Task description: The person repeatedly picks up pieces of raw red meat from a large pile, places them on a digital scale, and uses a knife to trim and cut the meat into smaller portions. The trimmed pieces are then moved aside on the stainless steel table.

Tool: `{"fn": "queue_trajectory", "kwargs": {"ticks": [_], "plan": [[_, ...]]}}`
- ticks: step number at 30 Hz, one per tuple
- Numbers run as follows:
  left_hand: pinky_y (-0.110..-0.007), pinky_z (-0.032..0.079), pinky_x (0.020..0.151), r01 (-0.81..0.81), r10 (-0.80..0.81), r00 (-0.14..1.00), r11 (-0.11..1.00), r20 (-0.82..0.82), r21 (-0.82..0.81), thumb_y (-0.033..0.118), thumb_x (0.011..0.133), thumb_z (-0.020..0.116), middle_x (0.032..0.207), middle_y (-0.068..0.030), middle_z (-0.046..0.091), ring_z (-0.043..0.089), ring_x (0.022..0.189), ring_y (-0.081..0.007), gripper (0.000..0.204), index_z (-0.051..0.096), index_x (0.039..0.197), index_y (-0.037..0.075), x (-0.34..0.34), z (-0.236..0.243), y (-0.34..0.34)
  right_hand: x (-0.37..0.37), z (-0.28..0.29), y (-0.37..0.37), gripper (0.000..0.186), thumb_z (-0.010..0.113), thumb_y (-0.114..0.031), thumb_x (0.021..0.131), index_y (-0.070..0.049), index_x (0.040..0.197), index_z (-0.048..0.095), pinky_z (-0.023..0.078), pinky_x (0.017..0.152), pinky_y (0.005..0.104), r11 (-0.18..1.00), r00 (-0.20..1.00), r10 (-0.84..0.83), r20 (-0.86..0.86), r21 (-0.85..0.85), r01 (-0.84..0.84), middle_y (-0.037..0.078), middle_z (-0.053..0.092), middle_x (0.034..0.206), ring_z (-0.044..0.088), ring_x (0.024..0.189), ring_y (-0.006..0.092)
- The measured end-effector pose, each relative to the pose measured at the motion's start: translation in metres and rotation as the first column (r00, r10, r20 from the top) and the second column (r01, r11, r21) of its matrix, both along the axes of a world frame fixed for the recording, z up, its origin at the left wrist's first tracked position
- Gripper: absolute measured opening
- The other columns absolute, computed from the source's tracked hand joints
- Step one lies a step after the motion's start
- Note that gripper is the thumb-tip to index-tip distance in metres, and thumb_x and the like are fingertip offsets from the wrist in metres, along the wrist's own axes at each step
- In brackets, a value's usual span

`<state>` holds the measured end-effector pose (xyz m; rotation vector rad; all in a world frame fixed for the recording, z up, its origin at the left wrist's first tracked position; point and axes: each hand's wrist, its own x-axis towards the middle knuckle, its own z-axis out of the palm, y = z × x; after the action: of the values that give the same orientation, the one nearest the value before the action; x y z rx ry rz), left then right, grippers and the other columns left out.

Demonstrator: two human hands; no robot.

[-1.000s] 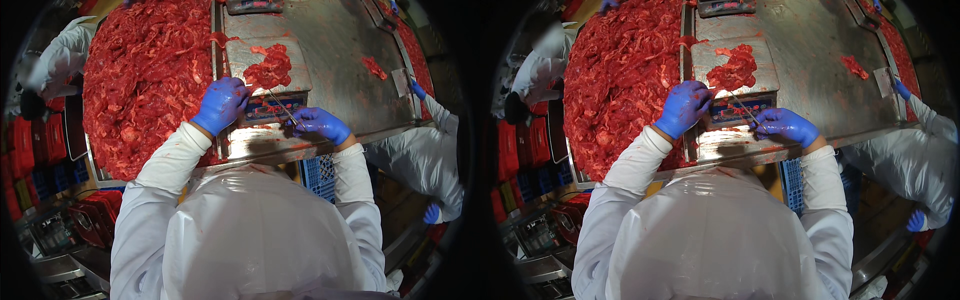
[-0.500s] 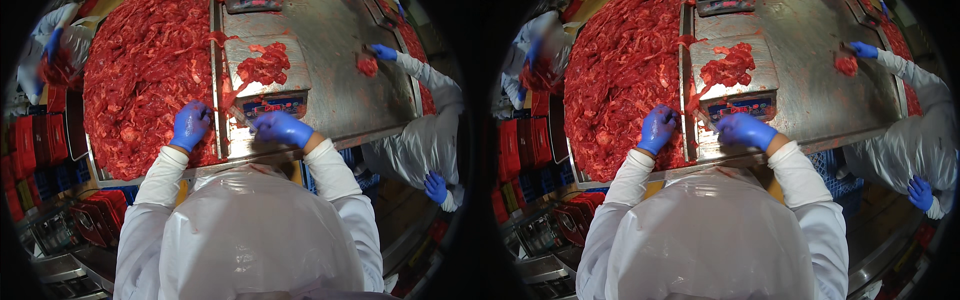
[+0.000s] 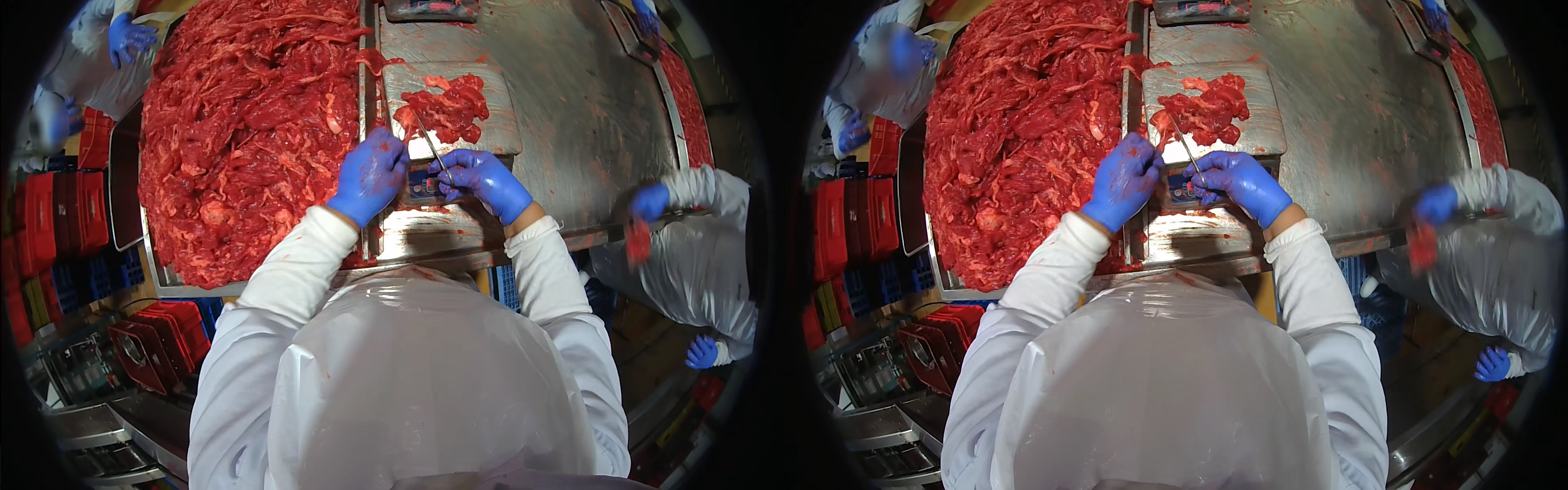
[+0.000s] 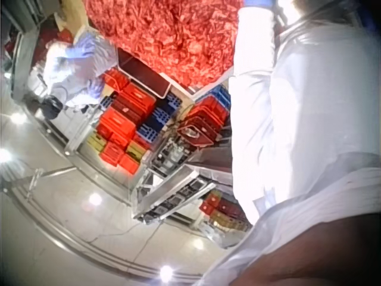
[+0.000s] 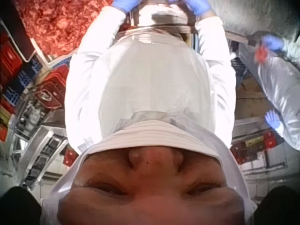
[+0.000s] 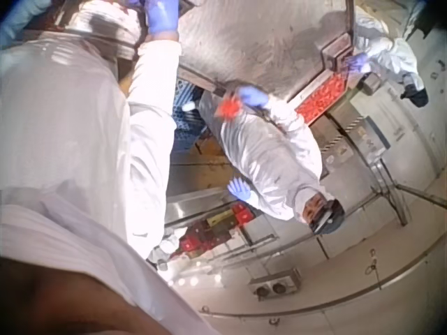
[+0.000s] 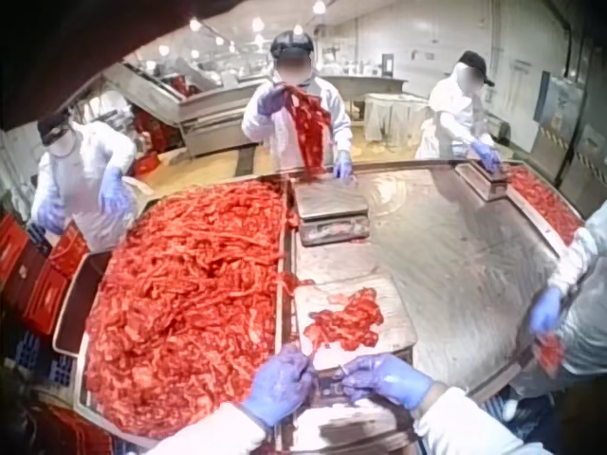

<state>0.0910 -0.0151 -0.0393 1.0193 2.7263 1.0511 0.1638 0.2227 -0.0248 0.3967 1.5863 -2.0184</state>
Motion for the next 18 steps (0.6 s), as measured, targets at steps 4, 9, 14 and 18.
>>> {"fn": "queue_trajectory", "kwargs": {"ticks": [4,9,14,18], "plan": [[-0.048,0.051,0.079,0.090,-0.066,0.984,0.986,0.167,-0.141,0.015,0.092,0.066,0.090,-0.0186,0.061,0.061,0.090,-0.0393,0.014,0.062,0.087,0.003,0.025,-0.018,-0.060,0.036,-0.023,-0.006,0.031,0.072,-0.007,0.093,-0.004,0.123,0.071,0.055,0.083,0.0296,0.802,0.811,0.524,-0.260,0.472,-0.367,0.005,0.073,0.100,0.067,0.088,0.0145],[-0.045,0.055,0.088,-0.178,0.228,0.921,0.968,0.315,-0.179,0.011,0.086,0.068,0.104,-0.0166,0.067,0.066,0.104,-0.0364,0.018,0.071,0.103,0.006,0.038,-0.011,-0.112,0.023,-0.001,-0.047,0.037,0.074,-0.013,0.093,-0.006,0.128,0.067,0.054,0.092,0.0348,0.614,0.663,0.727,-0.177,0.599,-0.514,0.013,0.072,0.108,0.069,0.096,0.0269],[-0.046,0.056,0.092,-0.127,0.154,0.974,0.979,0.165,-0.161,0.013,0.085,0.070,0.115,-0.0174,0.065,0.065,0.109,-0.0359,0.029,0.071,0.113,0.008,0.030,0.002,-0.084,-0.043,-0.007,-0.114,0.055,0.072,-0.031,0.096,-0.006,0.143,0.056,0.051,0.104,0.0493,0.770,0.451,0.480,-0.753,0.608,0.195,0.023,0.065,0.132,0.064,0.120,0.0439],[-0.047,0.054,0.098,-0.114,0.144,0.987,0.940,0.071,-0.321,0.013,0.085,0.073,0.122,-0.0200,0.064,0.063,0.116,-0.0397,0.039,0.069,0.123,0.008,0.042,0.027,-0.085,-0.101,-0.008,-0.010,0.059,0.070,-0.035,0.098,-0.006,0.147,0.054,0.049,0.109,0.0449,0.627,0.789,0.040,-0.613,0.631,0.458,0.024,0.063,0.139,0.059,0.131,0.0417]]}}
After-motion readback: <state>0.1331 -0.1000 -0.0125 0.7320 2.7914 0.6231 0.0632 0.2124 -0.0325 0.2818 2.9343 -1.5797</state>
